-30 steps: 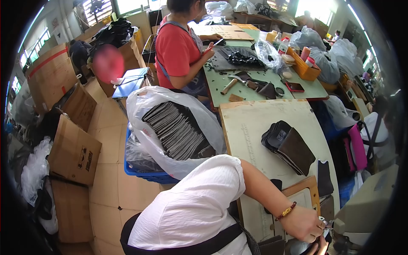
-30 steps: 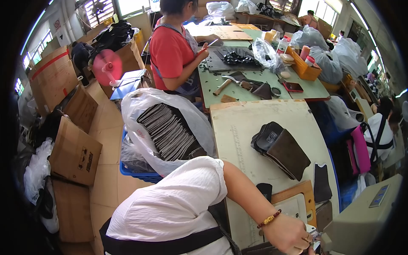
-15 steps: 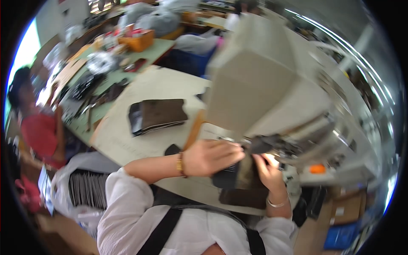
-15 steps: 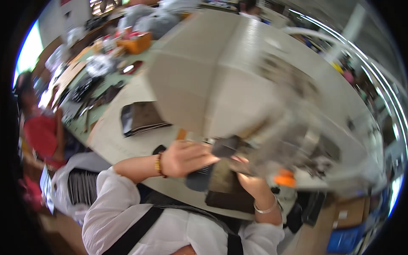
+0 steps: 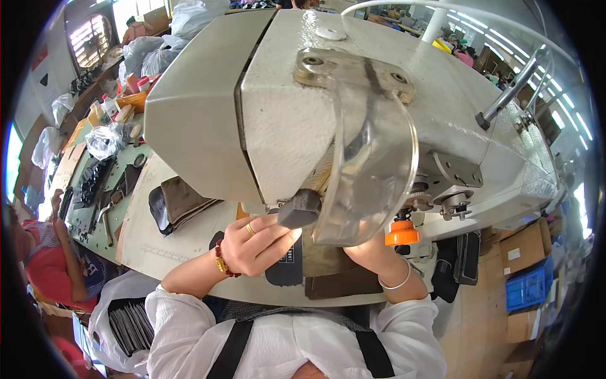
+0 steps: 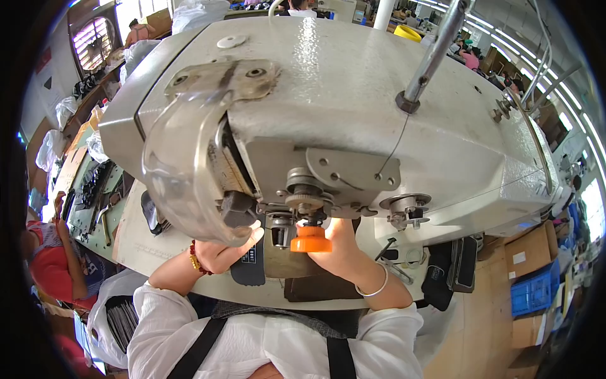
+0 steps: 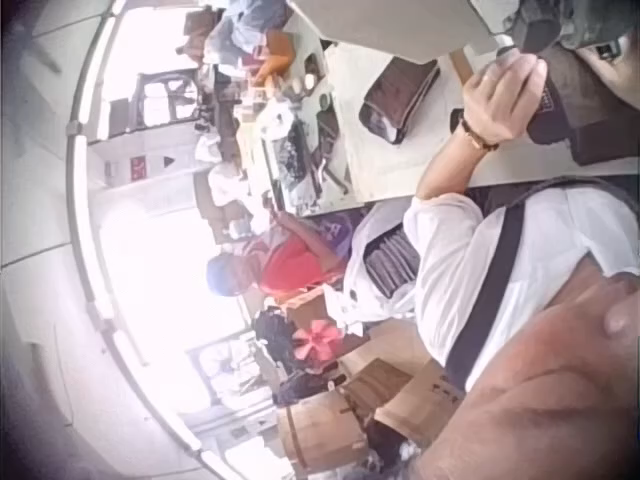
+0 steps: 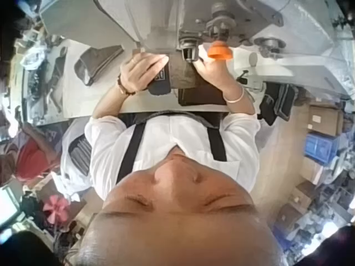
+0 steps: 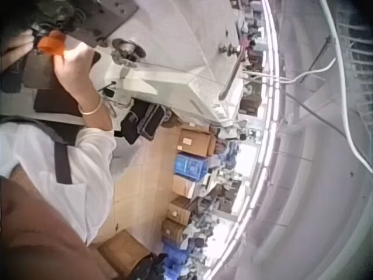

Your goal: Using an industrial sewing machine to stitch together brown shoe components.

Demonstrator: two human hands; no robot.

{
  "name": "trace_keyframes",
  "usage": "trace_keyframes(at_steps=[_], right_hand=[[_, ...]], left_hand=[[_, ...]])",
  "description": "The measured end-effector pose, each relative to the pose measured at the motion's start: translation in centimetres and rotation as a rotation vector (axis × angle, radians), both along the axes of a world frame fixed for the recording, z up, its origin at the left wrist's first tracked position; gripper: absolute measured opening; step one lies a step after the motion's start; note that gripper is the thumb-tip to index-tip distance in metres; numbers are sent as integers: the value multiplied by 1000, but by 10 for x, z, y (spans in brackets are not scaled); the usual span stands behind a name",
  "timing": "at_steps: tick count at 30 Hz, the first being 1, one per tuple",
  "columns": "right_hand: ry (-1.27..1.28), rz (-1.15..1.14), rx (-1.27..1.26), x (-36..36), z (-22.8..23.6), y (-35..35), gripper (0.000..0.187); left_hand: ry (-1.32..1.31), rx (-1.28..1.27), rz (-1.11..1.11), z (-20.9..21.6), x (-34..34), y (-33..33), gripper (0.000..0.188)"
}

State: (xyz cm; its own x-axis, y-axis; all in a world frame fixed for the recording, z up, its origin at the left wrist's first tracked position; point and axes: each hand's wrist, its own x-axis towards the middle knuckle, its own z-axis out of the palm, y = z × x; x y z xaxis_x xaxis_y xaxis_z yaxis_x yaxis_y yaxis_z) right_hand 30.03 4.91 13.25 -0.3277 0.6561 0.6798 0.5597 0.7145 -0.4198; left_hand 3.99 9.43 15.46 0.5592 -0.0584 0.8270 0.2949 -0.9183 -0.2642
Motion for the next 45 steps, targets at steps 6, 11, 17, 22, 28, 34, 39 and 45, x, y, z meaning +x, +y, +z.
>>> trace_keyframes(at_steps=[6, 11, 17, 22, 28, 34, 39, 45], right_hand=[[298, 38, -169, -3, -14, -1, 17], [231, 49, -132, 3, -15, -2, 14], [129, 57, -152, 7, -22, -4, 24], [270, 124, -326, 12, -22, -8, 28], [169, 81, -283, 21, -10, -12, 32], [151, 85, -312, 28, -4, -16, 36], [224, 128, -404, 34, -9, -16, 40], [985, 532, -824, 29, -43, -6, 46]], left_hand=[[54, 84, 68, -22, -4, 11, 27], [20, 88, 47, -28, -1, 17, 28], [4, 33, 19, -13, -3, 15, 27], [-35, -37, 27, -17, 3, 14, 18], [55, -84, 61, -20, -9, 13, 11], [50, -89, 50, -20, -9, 17, 13], [-51, -86, 151, -15, -4, 9, 9], [63, -52, 69, -7, -9, 15, 21]])
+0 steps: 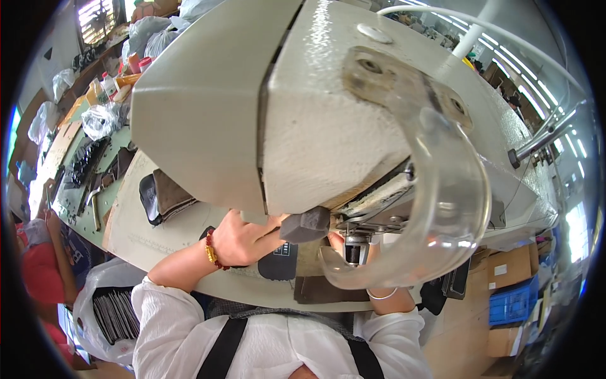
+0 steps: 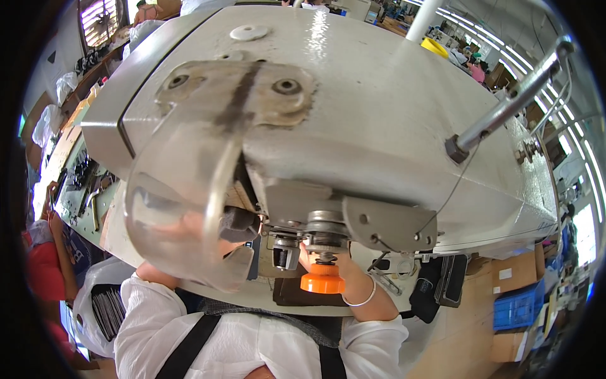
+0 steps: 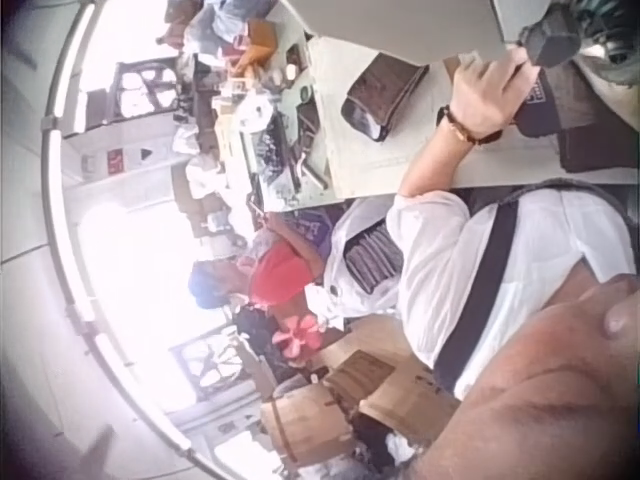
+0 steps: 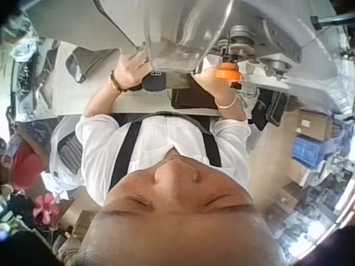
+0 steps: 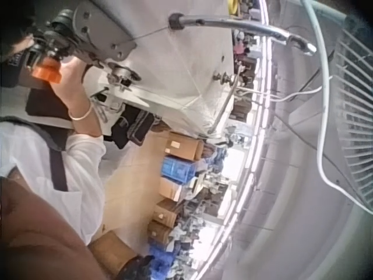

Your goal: Using an industrial sewing machine to stitch together brown shoe components.

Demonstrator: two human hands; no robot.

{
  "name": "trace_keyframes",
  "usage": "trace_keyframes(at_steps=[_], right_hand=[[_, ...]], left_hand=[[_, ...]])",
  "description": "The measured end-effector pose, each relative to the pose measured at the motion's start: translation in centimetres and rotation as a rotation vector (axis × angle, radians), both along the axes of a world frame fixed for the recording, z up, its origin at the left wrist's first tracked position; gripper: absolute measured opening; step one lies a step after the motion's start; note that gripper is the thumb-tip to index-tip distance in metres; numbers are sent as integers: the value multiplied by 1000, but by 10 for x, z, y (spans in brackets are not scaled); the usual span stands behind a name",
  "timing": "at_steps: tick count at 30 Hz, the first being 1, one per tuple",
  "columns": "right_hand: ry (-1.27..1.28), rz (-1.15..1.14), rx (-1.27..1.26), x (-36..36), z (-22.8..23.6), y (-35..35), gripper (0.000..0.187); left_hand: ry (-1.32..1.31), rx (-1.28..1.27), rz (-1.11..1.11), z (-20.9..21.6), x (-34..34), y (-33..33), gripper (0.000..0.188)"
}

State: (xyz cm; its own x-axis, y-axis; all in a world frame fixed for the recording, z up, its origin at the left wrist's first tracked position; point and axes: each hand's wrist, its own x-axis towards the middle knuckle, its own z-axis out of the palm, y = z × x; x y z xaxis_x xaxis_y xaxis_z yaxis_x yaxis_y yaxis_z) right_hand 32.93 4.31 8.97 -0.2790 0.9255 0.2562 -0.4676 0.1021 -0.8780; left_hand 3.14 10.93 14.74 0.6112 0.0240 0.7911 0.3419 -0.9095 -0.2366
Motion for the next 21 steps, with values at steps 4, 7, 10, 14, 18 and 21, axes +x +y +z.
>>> trace_keyframes(at_steps=[4, 7, 10, 14, 18, 21], right_hand=[[515, 214, -224, -5, -27, 3, 49], [730, 325, -293, -7, -38, 4, 52], [977, 521, -309, -10, -42, 5, 58], [1917, 721, -1080, -10, -44, 0, 65], [2056, 730, -1266, -5, -41, 0, 63], [2120, 732, -1307, -5, -27, 4, 62]], left_hand=[[-135, -350, -135, -2, 5, 3, 26], [-185, -415, -128, -2, 7, 0, 25], [-164, -372, -140, 1, 7, 0, 25], [-104, -202, -110, 3, 5, 1, 26], [-79, -196, -104, 4, 3, 1, 28], [-77, -163, -120, 4, 2, 3, 28]])
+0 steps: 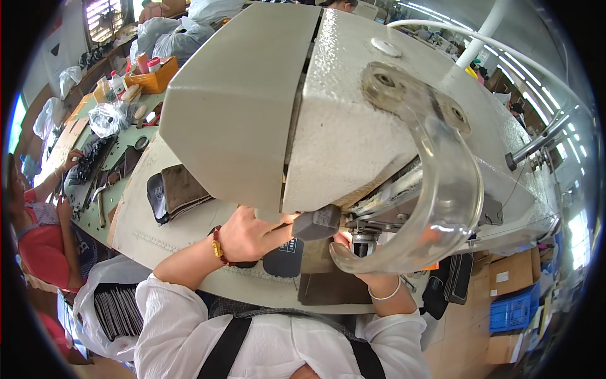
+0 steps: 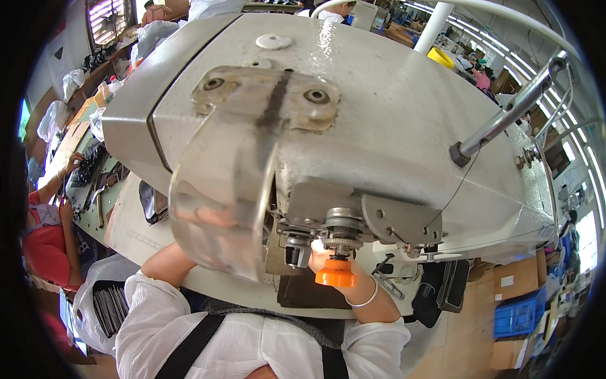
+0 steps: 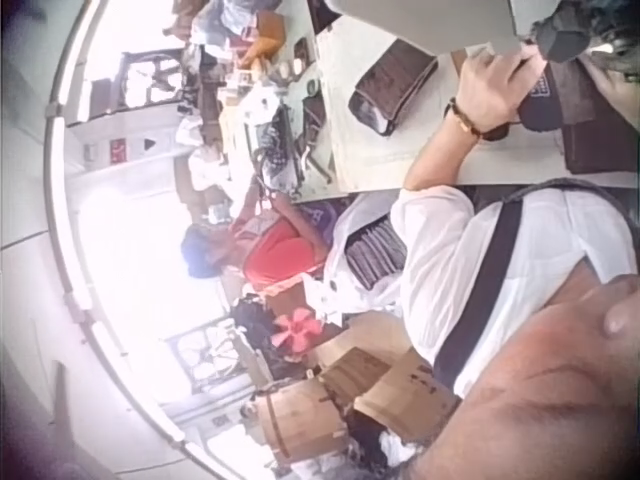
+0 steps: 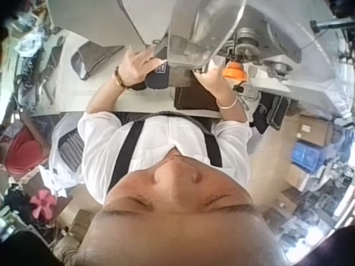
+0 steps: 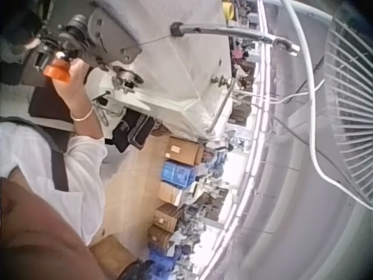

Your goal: Using an industrial sewing machine to stitch together brown shoe components.

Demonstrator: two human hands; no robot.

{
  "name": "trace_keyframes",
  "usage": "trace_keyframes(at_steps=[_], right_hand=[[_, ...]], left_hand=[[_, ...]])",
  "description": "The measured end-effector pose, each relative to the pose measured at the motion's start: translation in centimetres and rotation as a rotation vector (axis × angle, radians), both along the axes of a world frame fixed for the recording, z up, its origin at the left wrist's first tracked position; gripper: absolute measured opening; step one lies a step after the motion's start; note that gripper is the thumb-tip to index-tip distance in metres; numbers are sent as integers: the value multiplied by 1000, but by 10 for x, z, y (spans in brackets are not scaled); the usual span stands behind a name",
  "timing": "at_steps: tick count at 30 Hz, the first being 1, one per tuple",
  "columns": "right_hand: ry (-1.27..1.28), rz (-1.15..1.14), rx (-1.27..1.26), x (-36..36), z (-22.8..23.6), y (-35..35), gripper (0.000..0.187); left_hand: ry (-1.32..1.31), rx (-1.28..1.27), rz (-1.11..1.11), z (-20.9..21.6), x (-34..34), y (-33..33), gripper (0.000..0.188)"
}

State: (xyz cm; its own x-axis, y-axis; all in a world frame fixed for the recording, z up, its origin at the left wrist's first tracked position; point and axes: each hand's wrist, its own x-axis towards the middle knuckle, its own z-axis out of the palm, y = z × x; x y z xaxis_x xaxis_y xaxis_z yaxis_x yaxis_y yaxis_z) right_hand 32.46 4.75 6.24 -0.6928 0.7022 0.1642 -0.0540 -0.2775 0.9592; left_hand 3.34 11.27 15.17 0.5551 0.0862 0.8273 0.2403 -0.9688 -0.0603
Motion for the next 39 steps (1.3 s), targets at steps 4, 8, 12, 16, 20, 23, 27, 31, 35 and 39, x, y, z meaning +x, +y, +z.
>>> trace_keyframes(at_steps=[4, 8, 12, 16, 20, 23, 27, 31, 35, 39], right_hand=[[163, 147, -171, -17, 38, -4, 60], [1543, 606, -1011, -50, 77, -32, 67], [1292, 560, -723, -77, 90, -47, 66], [1323, 774, -700, -78, 96, -49, 29], [1326, 975, -789, -71, 103, -47, 17], [1360, 1012, -808, -68, 105, -45, 20], [1389, 1014, -819, -67, 103, -46, 21], [1398, 1023, -799, -69, 103, -45, 21], [1388, 1024, -801, -67, 103, -45, 23], [1341, 985, -733, -68, 104, -48, 27]], left_hand=[[29, -49, -13, 0, 0, 3, 27], [64, -119, -31, 2, -4, 3, 30], [41, -359, -71, -2, -12, 2, 36], [-21, -518, -133, -15, -19, 9, 42], [41, -575, -173, -30, -23, 8, 41], [180, -121, 29, -37, -26, 5, 40], [46, -466, -194, -44, -23, 6, 38], [-28, -419, -257, -48, -13, 8, 31], [95, 64, -158, -36, -10, 13, 24], [87, 92, -150, -33, -3, 13, 23]])
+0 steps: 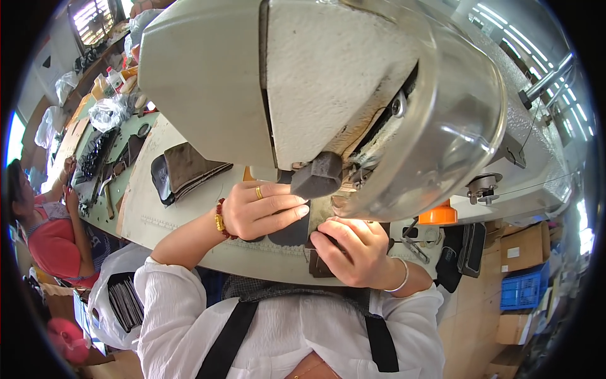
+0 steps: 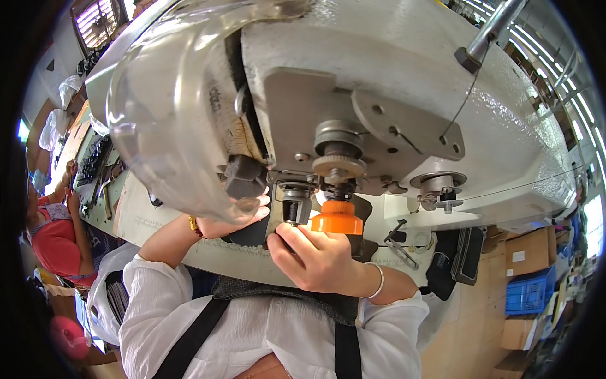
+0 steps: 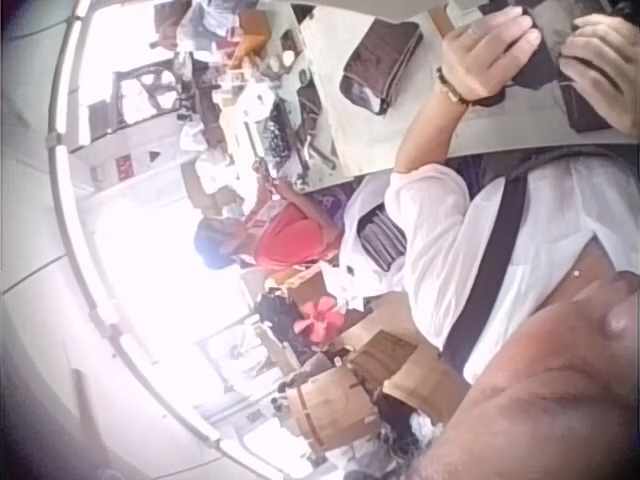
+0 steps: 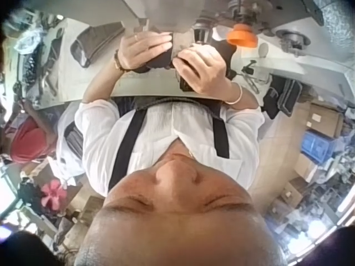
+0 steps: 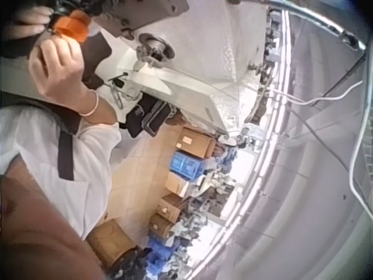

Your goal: Using an industrial sewing machine to stitch together brown shoe components.

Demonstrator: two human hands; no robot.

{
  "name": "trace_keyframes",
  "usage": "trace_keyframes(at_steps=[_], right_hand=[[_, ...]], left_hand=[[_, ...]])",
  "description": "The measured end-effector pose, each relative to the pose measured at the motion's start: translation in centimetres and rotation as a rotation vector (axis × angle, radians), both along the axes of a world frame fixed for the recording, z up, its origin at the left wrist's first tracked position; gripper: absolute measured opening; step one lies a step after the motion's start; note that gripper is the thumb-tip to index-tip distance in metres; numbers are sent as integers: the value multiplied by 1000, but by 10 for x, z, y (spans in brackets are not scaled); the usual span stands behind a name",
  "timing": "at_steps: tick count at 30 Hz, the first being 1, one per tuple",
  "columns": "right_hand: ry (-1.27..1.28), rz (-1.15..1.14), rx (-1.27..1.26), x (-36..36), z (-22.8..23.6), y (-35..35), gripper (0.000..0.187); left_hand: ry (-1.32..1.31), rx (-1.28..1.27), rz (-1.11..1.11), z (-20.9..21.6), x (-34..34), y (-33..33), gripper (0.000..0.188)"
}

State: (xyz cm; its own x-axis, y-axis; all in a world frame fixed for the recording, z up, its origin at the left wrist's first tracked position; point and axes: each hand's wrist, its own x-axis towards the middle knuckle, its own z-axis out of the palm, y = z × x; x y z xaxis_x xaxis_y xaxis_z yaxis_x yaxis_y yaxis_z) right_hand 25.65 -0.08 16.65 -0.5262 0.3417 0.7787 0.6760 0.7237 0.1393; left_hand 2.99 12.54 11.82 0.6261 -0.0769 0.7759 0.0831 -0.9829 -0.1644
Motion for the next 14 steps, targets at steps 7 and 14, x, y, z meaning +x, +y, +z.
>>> trace_keyframes(at_steps=[7, 14], right_hand=[[9, -8, 127, -5, -8, -1, 32], [-45, -13, 199, -3, -11, -3, 29]], left_hand=[[-33, -17, -37, 20, -1, -6, 21], [-23, 32, -68, 40, -4, -12, 21]])
